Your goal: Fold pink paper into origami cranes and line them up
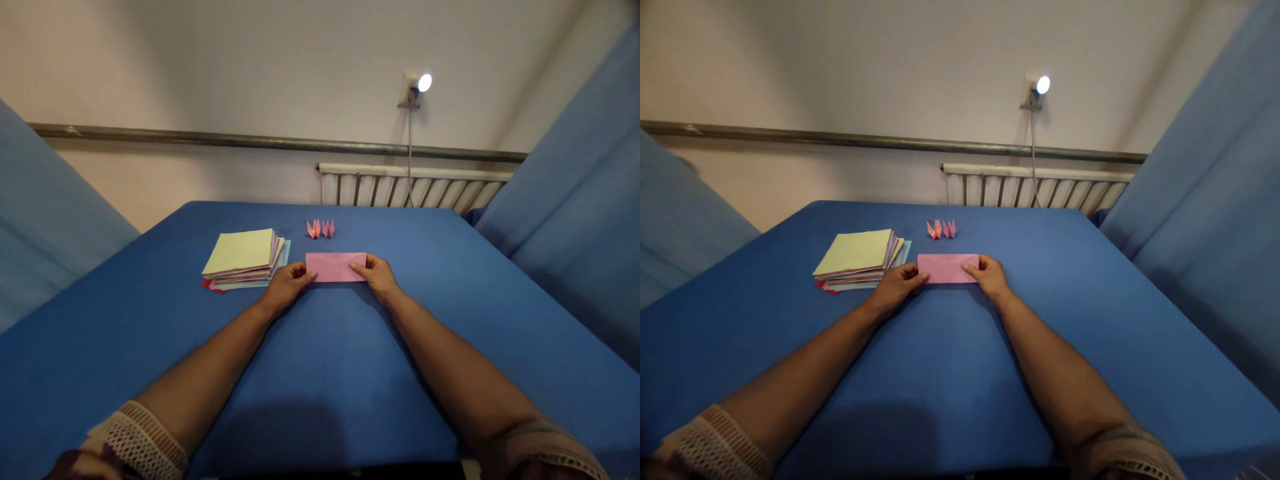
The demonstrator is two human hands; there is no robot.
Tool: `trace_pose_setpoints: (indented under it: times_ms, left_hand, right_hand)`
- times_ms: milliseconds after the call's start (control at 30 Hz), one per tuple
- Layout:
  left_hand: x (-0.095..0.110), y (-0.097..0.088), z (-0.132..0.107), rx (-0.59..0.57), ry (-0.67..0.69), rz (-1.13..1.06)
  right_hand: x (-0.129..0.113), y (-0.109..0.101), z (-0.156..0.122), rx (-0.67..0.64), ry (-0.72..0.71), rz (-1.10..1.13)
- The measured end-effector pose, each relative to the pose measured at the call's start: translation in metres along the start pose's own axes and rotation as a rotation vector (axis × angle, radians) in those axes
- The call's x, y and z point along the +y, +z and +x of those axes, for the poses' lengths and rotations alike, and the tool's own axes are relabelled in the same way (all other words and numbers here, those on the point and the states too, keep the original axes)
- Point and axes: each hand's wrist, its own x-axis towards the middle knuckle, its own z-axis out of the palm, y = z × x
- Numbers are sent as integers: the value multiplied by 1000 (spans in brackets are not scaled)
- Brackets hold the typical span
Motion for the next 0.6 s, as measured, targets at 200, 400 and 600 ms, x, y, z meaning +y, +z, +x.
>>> trace_pose_setpoints:
  times_ms: [200, 400, 600]
  left_hand:
    - [-7, -5, 0, 78, -67, -203]
    - [-4, -5, -1, 119, -94, -366]
    - [-2, -3, -5, 96, -132, -485]
  right_hand:
    - [5, -5, 2, 26, 25, 96]
    - [0, -4, -4, -17, 35, 74]
    - [-4, 1, -8, -66, 33, 53]
